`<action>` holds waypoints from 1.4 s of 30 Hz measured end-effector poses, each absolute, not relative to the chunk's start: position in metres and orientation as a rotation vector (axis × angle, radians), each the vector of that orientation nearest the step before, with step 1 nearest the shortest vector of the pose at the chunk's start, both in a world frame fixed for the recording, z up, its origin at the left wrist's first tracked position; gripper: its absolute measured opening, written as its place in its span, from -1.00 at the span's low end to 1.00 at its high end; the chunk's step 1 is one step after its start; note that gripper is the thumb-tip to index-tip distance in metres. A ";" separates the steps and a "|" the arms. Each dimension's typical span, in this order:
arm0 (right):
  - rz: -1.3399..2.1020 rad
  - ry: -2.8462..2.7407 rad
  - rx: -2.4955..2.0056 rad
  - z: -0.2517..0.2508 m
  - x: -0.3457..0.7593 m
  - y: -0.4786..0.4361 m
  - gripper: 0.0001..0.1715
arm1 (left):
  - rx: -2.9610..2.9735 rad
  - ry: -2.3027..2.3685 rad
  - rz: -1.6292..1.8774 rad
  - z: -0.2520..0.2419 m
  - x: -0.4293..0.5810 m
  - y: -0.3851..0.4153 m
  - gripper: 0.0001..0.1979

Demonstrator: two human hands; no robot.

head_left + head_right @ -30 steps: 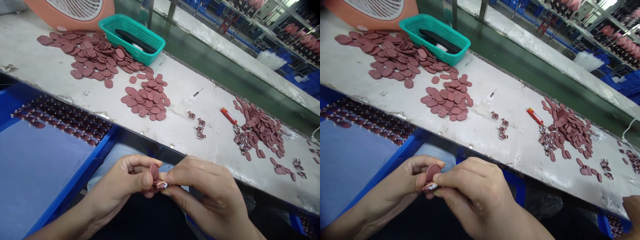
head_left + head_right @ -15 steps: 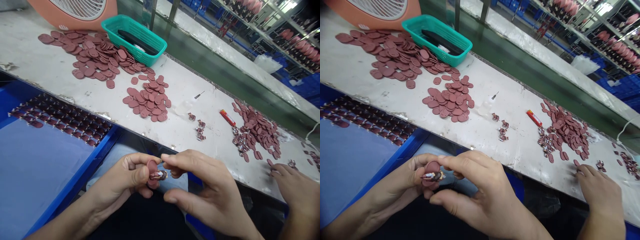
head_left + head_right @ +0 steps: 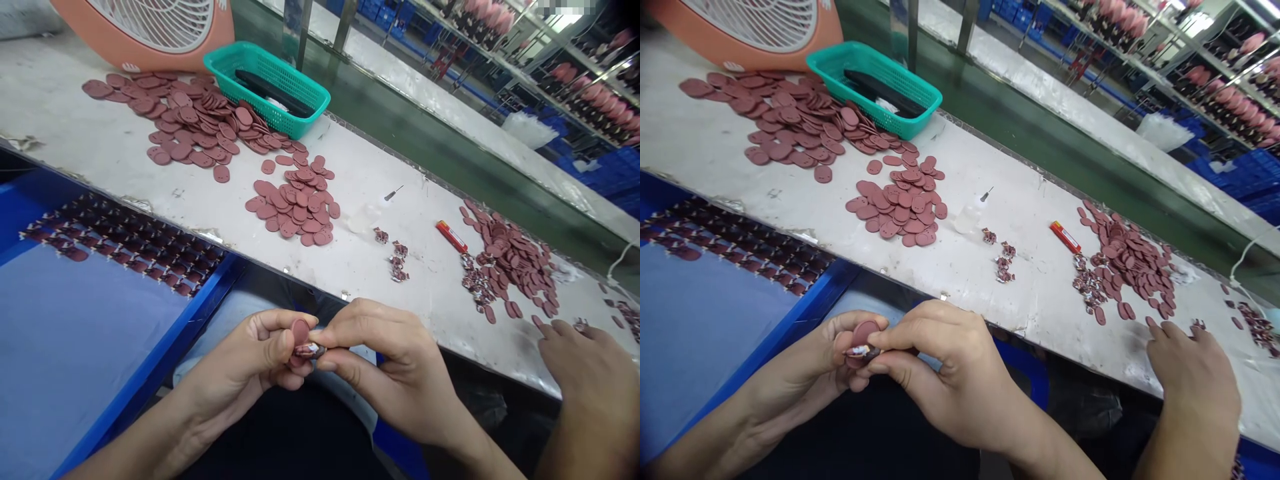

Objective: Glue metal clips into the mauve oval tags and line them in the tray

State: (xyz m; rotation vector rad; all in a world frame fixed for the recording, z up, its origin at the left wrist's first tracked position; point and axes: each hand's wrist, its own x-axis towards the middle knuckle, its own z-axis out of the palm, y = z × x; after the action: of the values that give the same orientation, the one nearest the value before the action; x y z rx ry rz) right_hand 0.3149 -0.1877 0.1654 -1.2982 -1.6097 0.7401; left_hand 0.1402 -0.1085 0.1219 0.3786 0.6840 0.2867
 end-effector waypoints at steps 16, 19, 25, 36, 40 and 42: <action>0.787 -1.599 -1.307 0.163 0.314 -0.176 -0.90 | 0.380 0.738 0.317 0.115 0.135 -0.104 -0.59; 0.736 -1.607 -1.317 0.162 0.314 -0.172 -0.87 | 0.444 0.680 0.324 0.112 0.131 -0.099 -0.50; 0.101 -1.693 -1.429 0.140 0.293 -0.156 -0.80 | 0.604 0.901 0.765 0.107 0.125 -0.094 -0.55; -0.256 -1.869 -1.170 0.097 0.239 -0.105 -0.77 | 0.733 1.119 1.072 0.099 0.099 -0.085 -0.77; -0.202 -1.902 -1.178 0.087 0.225 -0.090 -0.80 | 0.675 1.171 1.108 0.094 0.089 -0.082 -0.73; -0.183 -1.923 -1.178 0.087 0.218 -0.086 -0.81 | 0.648 1.201 1.121 0.092 0.084 -0.080 -0.70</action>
State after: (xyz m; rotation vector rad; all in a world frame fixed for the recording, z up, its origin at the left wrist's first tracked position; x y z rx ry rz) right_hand 0.2182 -0.0857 0.0868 -1.1777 -1.9235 -0.1827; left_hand 0.0839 -0.0800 0.0921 0.6475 1.2014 1.1214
